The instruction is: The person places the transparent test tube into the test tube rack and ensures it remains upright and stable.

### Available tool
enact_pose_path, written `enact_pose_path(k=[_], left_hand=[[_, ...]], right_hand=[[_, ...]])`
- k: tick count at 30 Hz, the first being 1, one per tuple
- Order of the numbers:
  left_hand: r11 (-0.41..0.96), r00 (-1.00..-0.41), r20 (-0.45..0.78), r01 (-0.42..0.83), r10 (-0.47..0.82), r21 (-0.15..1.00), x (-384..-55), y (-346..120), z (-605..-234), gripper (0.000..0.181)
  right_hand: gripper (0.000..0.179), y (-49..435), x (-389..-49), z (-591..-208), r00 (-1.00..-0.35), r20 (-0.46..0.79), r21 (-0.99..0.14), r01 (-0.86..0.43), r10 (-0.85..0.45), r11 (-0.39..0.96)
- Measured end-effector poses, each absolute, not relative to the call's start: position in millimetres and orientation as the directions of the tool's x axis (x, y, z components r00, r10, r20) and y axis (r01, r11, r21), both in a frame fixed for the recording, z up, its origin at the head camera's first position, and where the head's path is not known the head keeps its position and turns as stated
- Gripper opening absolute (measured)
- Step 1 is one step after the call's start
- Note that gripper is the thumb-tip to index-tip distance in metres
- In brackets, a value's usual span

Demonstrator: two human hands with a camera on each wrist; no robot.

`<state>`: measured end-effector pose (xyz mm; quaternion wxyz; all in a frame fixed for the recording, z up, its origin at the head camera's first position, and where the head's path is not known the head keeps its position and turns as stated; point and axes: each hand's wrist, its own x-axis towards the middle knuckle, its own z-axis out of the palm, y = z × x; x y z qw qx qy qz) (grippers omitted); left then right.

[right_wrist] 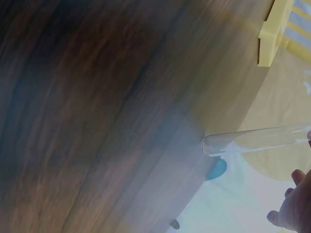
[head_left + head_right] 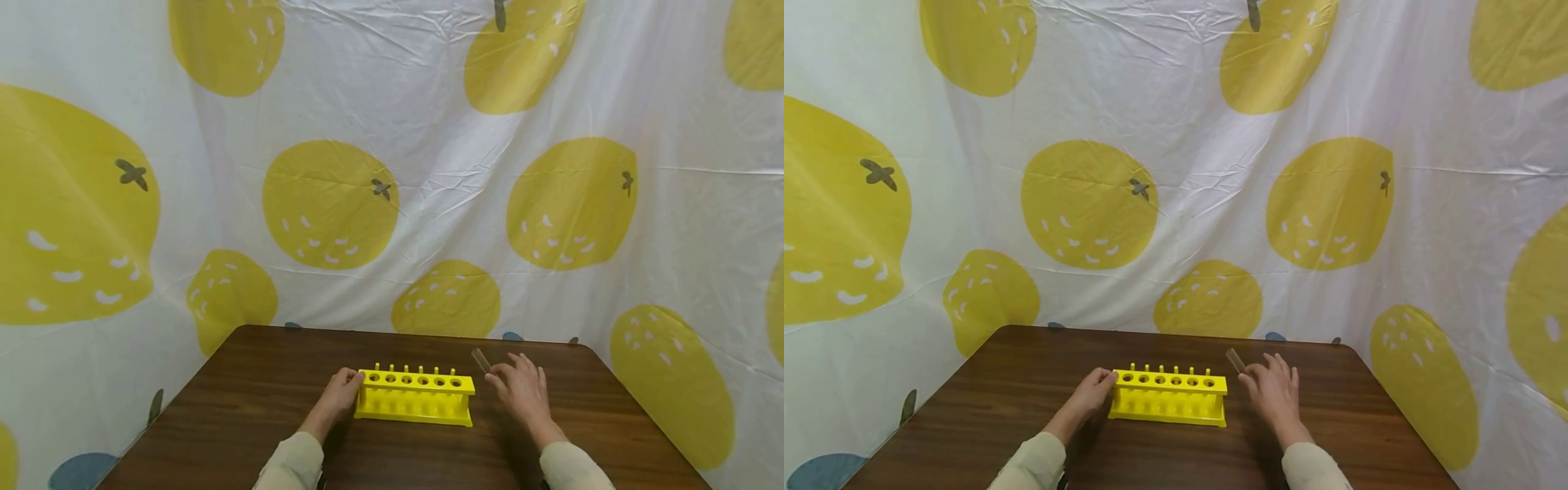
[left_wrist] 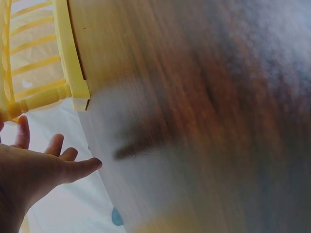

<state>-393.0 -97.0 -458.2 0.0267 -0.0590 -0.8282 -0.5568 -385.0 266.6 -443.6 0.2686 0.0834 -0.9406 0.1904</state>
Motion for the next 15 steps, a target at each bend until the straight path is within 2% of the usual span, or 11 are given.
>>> enact_pose_path(k=[10, 15], left_hand=[[0.371, -0.992, 0.103, 0.121, 0.069, 0.921, -392.1, -96.8, -456.0, 0.030], [0.374, -0.994, 0.087, 0.104, 0.064, 0.921, -392.2, -96.6, -455.4, 0.031]], right_hand=[[0.027, 261.9, -386.7, -441.5, -0.862, 0.505, -0.472, -0.231, 0.046, 0.851], [0.027, 257.5, -385.6, -439.2, -0.839, 0.541, -0.505, -0.262, 0.065, 0.822]])
